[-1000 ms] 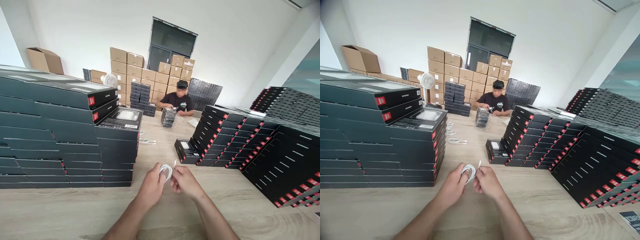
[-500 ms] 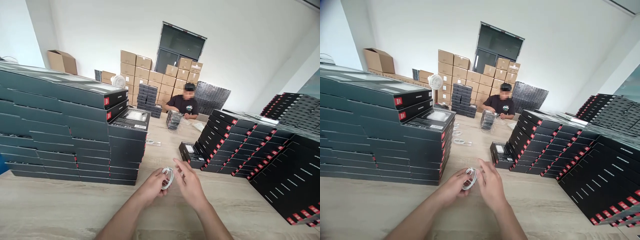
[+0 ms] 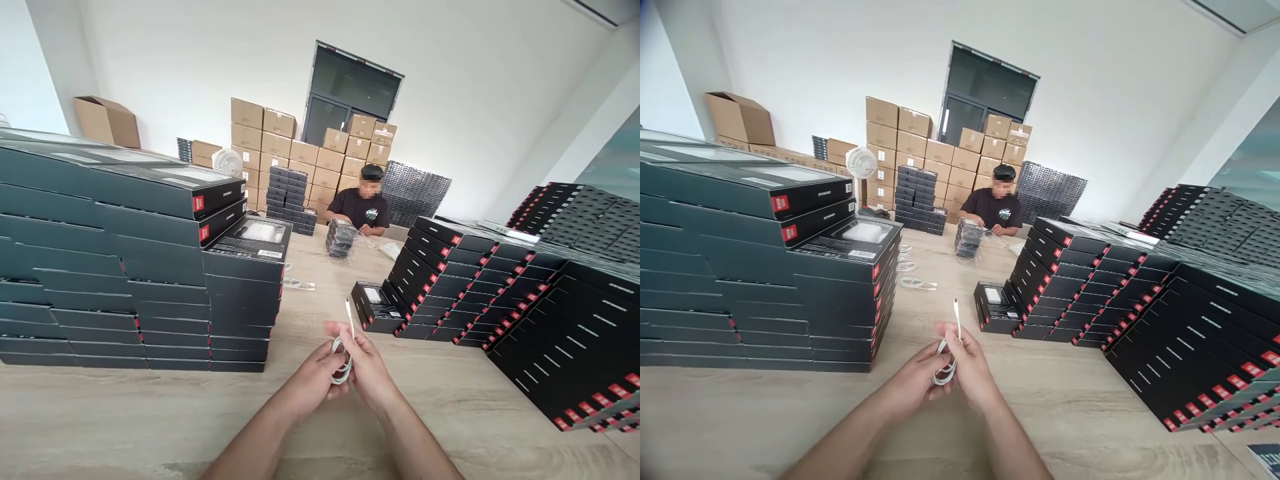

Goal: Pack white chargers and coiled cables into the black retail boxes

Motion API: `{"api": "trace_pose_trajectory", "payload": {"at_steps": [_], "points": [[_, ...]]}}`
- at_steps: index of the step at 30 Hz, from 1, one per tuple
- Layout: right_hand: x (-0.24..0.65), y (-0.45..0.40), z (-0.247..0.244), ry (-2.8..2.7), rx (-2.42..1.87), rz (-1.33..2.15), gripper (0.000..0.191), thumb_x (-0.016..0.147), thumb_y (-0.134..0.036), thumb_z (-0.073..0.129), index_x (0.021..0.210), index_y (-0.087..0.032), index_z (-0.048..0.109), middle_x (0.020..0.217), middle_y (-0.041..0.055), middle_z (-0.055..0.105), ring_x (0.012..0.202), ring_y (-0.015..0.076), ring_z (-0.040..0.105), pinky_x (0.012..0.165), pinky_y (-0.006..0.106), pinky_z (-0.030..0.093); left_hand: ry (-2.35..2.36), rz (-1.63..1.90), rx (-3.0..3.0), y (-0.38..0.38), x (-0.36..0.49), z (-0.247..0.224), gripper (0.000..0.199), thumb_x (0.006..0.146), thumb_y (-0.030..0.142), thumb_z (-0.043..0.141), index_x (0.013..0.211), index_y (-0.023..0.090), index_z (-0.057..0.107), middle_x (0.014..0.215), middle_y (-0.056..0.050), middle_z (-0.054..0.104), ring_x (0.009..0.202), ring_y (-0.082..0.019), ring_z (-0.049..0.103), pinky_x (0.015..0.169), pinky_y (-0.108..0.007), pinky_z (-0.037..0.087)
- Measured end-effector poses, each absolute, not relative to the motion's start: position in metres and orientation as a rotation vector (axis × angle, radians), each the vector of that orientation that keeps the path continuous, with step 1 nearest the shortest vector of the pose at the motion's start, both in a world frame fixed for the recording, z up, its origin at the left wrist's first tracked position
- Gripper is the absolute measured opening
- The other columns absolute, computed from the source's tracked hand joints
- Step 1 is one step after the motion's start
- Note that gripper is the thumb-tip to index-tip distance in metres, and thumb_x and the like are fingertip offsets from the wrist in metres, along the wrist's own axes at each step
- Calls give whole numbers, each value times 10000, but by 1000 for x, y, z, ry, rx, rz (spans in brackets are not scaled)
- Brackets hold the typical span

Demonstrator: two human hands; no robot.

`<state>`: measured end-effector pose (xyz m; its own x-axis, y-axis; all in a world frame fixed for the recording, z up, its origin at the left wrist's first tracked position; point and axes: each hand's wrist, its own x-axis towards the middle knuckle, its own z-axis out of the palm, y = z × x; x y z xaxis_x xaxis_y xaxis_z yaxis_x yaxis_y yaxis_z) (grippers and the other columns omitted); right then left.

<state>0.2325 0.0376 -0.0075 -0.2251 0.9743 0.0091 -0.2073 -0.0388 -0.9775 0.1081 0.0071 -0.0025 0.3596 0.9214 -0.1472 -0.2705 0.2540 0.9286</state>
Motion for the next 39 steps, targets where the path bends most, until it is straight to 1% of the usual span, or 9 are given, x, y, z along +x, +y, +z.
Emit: {"api": "trace_pose_trajectory", "payload": {"at_steps": [2, 5, 10, 17, 25, 28, 32, 36, 39], "points": [[229, 37, -12, -1174, -950, 1533, 524, 815, -658, 629, 1079, -210, 691, 651, -23, 627, 343, 84, 426, 290, 207, 308, 731, 985, 932, 8, 108, -2, 292, 662, 318, 607, 917, 181, 566, 731, 8, 609, 601, -111, 550, 498, -220, 302], [227, 38, -15, -1094, -922, 1447, 490, 826, -653, 621, 1024, -211, 692, 854, 28, 720, 472, 99, 526, 354, 198, 372, 729, 1021, 955, 11, 106, -1, 285, 613, 256, 600, 879, 159, 572, 776, -18, 630, 615, -105, 554, 506, -219, 326], [225, 38, -16, -1008, -864, 1416, 460, 795, -561, 722, 1118, -236, 693, 1073, 64, 743, 760, 165, 643, 517, 220, 457, 897, 1141, 1113, 12, 104, -5, 204, 708, 234, 584, 904, 181, 564, 733, 23, 587, 578, -87, 491, 501, -210, 308], [222, 35, -16, -1008, -667, 1480, 267, 739, -363, 805, 942, -215, 713, 998, 46, 746, 689, 151, 607, 519, 240, 449, 980, 1212, 1067, 18, 104, -15, 155, 785, 307, 544, 891, 196, 566, 709, 30, 586, 557, -91, 479, 502, -208, 332], [223, 44, -18, -1288, -1099, 1060, 514, 864, -688, 510, 772, -189, 592, 543, -30, 554, 386, 108, 438, 364, 225, 332, 959, 1060, 1037, 12, 113, -11, 281, 748, 398, 539, 913, 174, 582, 668, 11, 604, 497, -109, 515, 454, -215, 306], [244, 54, -19, -1431, -1277, 930, 554, 901, -676, 368, 736, -193, 583, 573, 0, 586, 459, 137, 509, 450, 251, 408, 1019, 1023, 1163, 12, 105, -11, 365, 759, 458, 568, 986, 173, 579, 915, -64, 671, 771, -187, 640, 587, -260, 435], [285, 52, -17, -1658, -1468, 782, 388, 765, -523, 653, 562, -198, 597, 529, 24, 592, 533, 186, 557, 538, 290, 429, 1296, 1073, 1491, 15, 91, -14, 319, 813, 402, 517, 1046, 187, 559, 1134, -102, 640, 1034, -232, 598, 920, -363, 437], [311, 61, -4, -1917, -1640, 32, 167, 845, -260, 579, 912, -205, 722, 976, 103, 732, 947, 266, 652, 830, 364, 483, 1376, 950, 1682, 14, 92, -16, 218, 813, 269, 474, 992, 199, 577, 1133, -98, 647, 1097, -245, 579, 956, -365, 409], [313, 91, 3, -2132, -1622, -341, 600, 736, -23, 534, 1322, -144, 584, 1418, 155, 567, 1307, 279, 513, 1059, 396, 388, 1372, 953, 1749, 12, 93, -18, 205, 798, 232, 464, 961, 208, 586, 1131, -89, 648, 1092, -241, 582, 952, -355, 410]]}}
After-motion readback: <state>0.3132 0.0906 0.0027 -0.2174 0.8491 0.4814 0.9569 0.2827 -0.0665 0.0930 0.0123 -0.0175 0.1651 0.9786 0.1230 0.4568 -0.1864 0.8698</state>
